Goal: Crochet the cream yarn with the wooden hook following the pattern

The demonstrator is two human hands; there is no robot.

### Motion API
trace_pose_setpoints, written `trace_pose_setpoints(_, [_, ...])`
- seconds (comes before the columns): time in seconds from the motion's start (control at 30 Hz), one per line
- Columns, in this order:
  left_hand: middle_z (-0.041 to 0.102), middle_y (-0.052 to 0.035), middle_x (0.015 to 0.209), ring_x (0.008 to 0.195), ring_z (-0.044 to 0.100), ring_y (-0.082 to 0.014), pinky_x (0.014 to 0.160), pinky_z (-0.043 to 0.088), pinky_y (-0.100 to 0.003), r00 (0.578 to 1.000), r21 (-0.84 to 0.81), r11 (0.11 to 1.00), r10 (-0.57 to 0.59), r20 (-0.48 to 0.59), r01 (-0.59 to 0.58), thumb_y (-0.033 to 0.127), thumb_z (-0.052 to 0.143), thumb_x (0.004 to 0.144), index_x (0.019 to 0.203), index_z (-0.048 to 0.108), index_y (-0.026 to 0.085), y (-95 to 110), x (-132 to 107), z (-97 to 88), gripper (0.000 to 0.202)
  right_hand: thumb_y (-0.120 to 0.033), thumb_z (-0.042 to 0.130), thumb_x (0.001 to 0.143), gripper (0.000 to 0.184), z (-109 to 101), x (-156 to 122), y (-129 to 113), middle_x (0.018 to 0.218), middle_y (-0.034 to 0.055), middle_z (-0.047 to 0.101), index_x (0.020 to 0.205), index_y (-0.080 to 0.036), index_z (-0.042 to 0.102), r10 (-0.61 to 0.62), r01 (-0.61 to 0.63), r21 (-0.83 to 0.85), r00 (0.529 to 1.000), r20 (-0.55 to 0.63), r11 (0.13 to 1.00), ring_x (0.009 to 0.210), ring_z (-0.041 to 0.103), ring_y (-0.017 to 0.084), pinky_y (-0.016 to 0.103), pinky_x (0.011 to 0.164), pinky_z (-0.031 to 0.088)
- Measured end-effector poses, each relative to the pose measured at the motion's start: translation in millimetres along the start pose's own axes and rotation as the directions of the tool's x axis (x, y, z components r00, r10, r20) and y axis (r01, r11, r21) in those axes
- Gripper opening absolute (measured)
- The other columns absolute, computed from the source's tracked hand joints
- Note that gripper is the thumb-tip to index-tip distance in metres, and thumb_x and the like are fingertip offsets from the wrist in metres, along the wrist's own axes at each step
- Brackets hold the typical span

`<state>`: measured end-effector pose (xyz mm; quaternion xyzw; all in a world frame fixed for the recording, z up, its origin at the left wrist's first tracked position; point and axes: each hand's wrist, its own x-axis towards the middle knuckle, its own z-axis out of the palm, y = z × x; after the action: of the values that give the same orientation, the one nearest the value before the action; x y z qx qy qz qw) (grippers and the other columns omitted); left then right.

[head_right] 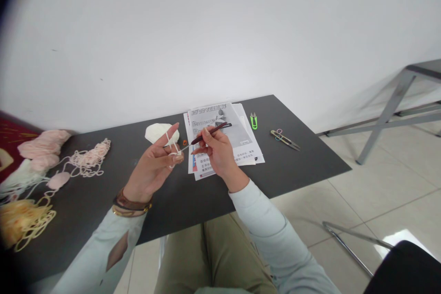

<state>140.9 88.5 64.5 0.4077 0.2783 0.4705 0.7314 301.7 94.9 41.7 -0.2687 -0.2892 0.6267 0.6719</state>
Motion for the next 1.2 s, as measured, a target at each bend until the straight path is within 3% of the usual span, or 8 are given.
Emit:
trace_pose_setpoints(0.63, [0.064, 0.0032, 0.065, 0.059, 0.057, -0.0084, 0.063, 0.045, -0.020, 1.000, 0.054, 0.999, -0.007, 0.006, 0.007, 0.002, 0.073, 0.065, 0.139, 0.044, 0.021, -1.7, 0.5, -3.0, 0.081, -0.034, 0.073, 0.073, 0.021, -4.6, 1.3, -2.9, 0.062, -0.0058, 0.049, 0.071, -0.019, 0.059, -0.077, 0.081, -0.088, 0.995, 0.056, 0.993, 0.052, 0.045, 0.007, 0.022, 0.044, 0.058])
trace_pose_setpoints(0.97, [0.055, 0.0053, 0.066, 0.061, 0.051, -0.0079, 0.063, 0.044, -0.020, 0.991, 0.158, 0.979, 0.129, 0.016, -0.130, 0.006, 0.072, 0.069, 0.140, 0.042, 0.026, -6.0, 0.0, -2.0, 0.080, -0.032, 0.073, 0.073, 0.019, -2.4, 1.2, -2.3, 0.059, -0.0056, 0.048, 0.070, -0.019, 0.061, -0.067, 0.068, -0.062, 0.997, 0.028, 0.996, 0.052, 0.044, 0.008, 0.022, 0.044, 0.058])
trace_pose_setpoints(1.2, [0.053, 0.0058, 0.065, 0.061, 0.051, -0.0081, 0.064, 0.043, -0.021, 0.986, 0.211, 0.963, 0.168, 0.008, -0.166, 0.008, 0.072, 0.067, 0.140, 0.041, 0.024, -7.4, 1.2, -2.2, 0.081, -0.036, 0.071, 0.075, 0.021, -2.7, 1.0, -1.4, 0.058, -0.0067, 0.047, 0.070, -0.019, 0.059, -0.103, 0.106, -0.110, 0.994, 0.028, 0.988, 0.049, 0.045, 0.007, 0.021, 0.045, 0.058])
